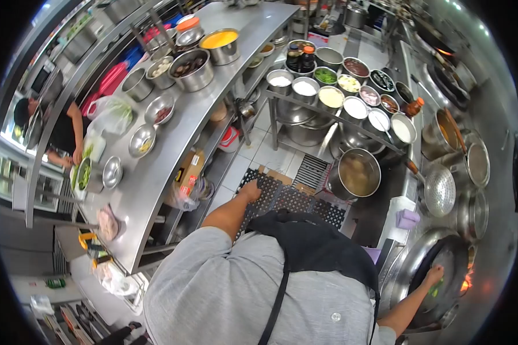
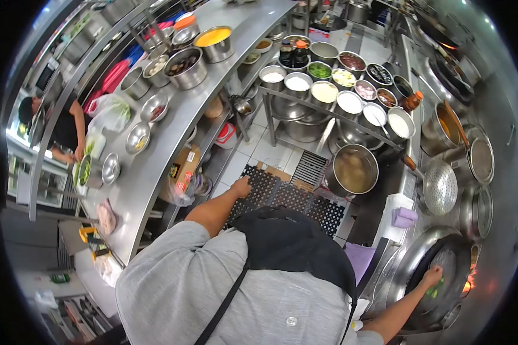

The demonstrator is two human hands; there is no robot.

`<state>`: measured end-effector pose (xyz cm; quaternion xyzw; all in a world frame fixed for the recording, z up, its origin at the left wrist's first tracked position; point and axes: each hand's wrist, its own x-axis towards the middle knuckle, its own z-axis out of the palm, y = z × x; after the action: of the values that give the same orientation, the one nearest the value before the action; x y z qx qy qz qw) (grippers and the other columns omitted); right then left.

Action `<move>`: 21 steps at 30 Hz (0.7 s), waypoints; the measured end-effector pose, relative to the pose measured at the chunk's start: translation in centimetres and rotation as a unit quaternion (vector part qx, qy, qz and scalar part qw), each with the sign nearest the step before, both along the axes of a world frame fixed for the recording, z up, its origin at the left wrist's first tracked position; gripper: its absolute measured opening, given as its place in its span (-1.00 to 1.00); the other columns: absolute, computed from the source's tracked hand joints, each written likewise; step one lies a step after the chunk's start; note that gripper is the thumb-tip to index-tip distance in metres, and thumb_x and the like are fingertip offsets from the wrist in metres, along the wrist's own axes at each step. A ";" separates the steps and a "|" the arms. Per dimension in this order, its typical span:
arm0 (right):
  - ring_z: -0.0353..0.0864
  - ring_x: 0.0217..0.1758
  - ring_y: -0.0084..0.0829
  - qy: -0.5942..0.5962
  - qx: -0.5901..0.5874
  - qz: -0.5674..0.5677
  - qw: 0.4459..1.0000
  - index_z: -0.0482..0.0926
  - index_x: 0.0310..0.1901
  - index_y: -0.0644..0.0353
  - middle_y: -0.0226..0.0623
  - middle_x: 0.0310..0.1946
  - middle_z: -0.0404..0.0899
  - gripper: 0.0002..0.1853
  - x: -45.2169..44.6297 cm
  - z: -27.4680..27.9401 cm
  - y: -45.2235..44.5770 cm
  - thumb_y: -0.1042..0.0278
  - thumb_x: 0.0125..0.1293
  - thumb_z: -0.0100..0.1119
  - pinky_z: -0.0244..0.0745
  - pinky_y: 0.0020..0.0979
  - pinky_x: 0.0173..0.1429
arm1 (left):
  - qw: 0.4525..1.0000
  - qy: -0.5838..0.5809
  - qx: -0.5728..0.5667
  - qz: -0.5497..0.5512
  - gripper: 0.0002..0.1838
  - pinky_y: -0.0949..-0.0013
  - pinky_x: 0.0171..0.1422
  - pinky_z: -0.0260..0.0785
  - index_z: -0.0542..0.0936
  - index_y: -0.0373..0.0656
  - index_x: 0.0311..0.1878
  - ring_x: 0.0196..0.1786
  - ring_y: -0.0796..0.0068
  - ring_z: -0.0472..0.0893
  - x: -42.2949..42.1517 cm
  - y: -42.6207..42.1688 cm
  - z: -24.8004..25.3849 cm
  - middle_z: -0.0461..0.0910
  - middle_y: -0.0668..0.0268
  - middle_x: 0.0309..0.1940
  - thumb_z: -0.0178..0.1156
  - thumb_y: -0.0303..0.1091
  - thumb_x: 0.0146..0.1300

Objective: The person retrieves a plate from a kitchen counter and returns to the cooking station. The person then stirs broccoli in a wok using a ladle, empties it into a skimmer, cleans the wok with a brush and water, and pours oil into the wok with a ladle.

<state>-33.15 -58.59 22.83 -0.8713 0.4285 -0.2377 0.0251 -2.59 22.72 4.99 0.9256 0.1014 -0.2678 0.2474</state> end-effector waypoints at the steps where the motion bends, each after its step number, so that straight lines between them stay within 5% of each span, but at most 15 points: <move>1: 0.54 -0.30 0.02 0.020 -0.003 -0.019 1.000 0.52 -0.39 0.20 -0.03 -0.36 0.58 -0.79 0.3 0.2 0.0 0.27 0.23 -0.06 0.40 -0.09 -0.18 | 1.000 -0.012 0.014 -0.025 -0.59 0.02 0.25 0.32 0.49 -0.12 0.09 0.15 -0.01 0.51 0.5 -0.4 0.1 0.54 -0.01 0.05 0.09 -0.22 0.17; 5: 0.54 -0.26 0.07 0.030 0.001 -0.008 1.000 0.52 -0.34 0.19 -0.01 -0.32 0.58 -0.80 1.1 1.2 1.3 0.29 0.24 -0.06 0.39 -0.05 -0.16 | 0.998 -0.015 -0.009 -0.056 -0.65 0.00 0.18 0.38 0.58 -0.16 -0.03 0.13 0.03 0.53 -0.3 -1.2 1.5 0.54 0.05 0.06 0.06 -0.16 0.22; 14: 0.54 -0.20 0.10 0.037 0.004 -0.060 0.997 0.49 -0.29 0.20 0.01 -0.26 0.57 -0.81 0.7 0.1 0.1 0.28 0.31 -0.06 0.40 -0.02 -0.12 | 0.989 0.088 0.069 -0.095 -0.60 0.12 0.22 0.40 0.62 -0.26 -0.05 0.12 0.00 0.54 -3.5 3.2 -4.0 0.53 -0.03 0.07 0.03 -0.20 0.17; 17: 0.55 -0.19 0.07 0.021 0.008 -0.053 0.998 0.50 -0.29 0.20 -0.02 -0.26 0.58 -0.80 1.0 1.3 2.0 0.26 0.30 -0.05 0.41 -0.06 -0.10 | 0.917 0.017 0.159 -0.365 -0.71 0.15 0.11 0.47 0.70 -0.25 -0.25 0.01 0.03 0.60 -4.2 4.5 -5.4 0.62 0.03 -0.09 0.08 -0.30 0.10; 21: 0.56 -0.18 0.05 0.039 -0.002 -0.067 0.997 0.50 -0.28 0.19 -0.04 -0.25 0.59 -0.80 1.0 1.0 1.5 0.25 0.30 -0.03 0.41 -0.08 -0.09 | 0.947 0.033 0.148 -0.283 -0.75 0.19 0.05 0.51 0.72 -0.19 -0.31 -0.03 0.12 0.64 -4.3 3.0 -3.2 0.67 0.08 -0.21 0.10 -0.35 0.05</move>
<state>-32.14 -57.05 23.81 -0.8493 0.4864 -0.2052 -0.0091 -6.92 25.74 1.80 0.9330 -0.1182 -0.3394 0.0181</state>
